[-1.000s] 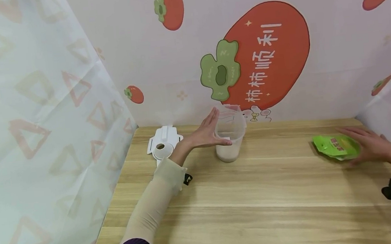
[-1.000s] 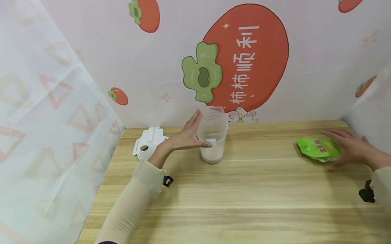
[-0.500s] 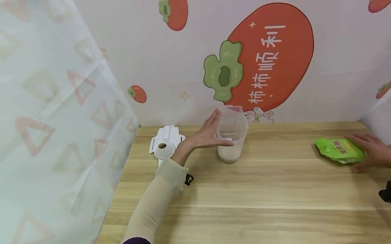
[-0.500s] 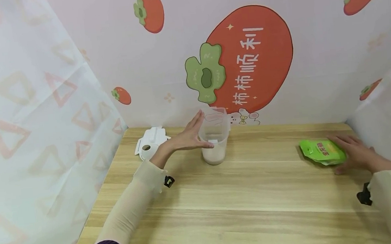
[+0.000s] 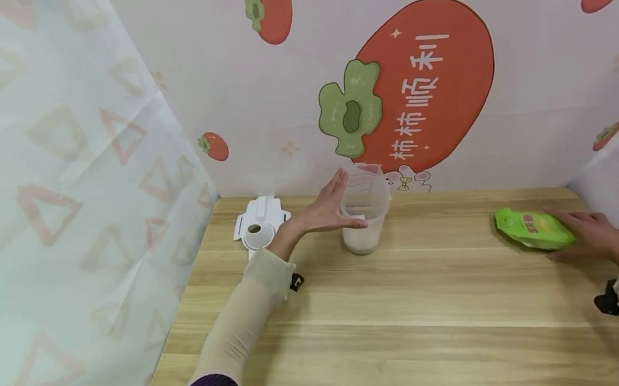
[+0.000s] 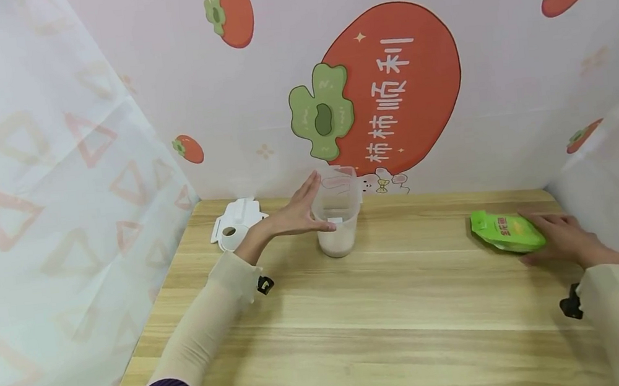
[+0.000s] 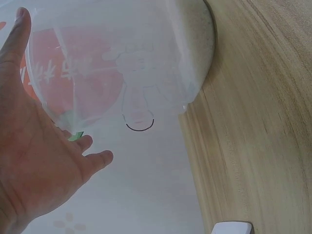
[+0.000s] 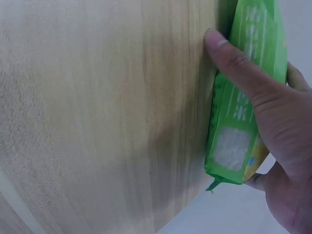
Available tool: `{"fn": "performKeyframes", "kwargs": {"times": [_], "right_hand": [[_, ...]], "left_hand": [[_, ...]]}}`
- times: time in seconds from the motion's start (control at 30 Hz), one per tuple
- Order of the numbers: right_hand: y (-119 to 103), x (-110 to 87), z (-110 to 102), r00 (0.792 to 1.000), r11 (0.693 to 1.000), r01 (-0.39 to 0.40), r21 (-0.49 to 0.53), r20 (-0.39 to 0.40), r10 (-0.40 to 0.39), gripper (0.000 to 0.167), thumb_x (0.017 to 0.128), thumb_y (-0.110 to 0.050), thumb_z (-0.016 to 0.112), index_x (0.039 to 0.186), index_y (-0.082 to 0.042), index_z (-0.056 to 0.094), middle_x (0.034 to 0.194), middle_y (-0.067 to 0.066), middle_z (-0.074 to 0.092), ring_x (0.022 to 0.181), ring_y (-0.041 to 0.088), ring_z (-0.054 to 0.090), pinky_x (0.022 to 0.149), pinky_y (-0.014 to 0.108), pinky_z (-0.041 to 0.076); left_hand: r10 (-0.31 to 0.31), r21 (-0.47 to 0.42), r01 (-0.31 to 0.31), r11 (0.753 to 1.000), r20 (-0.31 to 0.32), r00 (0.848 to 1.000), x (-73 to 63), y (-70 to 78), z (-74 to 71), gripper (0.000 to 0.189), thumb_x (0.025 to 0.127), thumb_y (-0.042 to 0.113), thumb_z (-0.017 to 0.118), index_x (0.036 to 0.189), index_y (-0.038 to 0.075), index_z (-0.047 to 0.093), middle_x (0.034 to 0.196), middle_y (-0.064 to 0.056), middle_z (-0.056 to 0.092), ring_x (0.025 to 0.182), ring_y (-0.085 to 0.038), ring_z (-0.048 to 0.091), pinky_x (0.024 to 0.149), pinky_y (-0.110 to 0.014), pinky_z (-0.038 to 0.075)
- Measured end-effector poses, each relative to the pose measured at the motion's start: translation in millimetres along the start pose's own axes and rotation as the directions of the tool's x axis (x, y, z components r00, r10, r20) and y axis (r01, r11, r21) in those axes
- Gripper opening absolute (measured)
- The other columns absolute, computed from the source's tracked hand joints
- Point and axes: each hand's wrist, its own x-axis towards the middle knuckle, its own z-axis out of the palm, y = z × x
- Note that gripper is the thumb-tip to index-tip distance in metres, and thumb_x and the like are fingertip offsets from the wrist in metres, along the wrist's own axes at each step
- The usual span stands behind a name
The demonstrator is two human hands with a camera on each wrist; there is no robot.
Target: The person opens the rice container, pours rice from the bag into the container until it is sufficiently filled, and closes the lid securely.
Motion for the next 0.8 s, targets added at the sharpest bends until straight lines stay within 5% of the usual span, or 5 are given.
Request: {"fn": "performKeyframes", "kwargs": {"times": [0.2,0.8], "right_hand": [[-3,0.0,0,0.988,0.991,-0.125,0.049,0.096,0.12,0.117,0.088,-0.044,0.085,0.161,0.009,0.011,0.135,0.06,0.032,0.115,0.078,0.038,0.09,0.084,0.038],[-3,-3.5,9,0.991,0.991,-0.123,0.044,-0.04,0.125,0.097,0.086,-0.042,0.088,0.145,0.016,0.037,0.12,0.054,0.049,0.103,0.065,0.055,0.082,0.074,0.048]], "left_hand": [[0.002,-0.005,-0.002,1.0,0.004,1.0,0.4,-1.7,1.0,0.131,0.087,0.053,0.081,0.168,0.002,-0.008,0.177,-0.011,-0.017,0.164,-0.024,-0.013,0.133,-0.049,0.0],[0.002,-0.01,-0.002,1.0,-0.004,1.0,0.9,-1.9,1.5,0.13,0.088,0.054,0.081,0.168,0.003,-0.008,0.178,-0.01,-0.018,0.164,-0.023,-0.012,0.133,-0.049,0.001]]}}
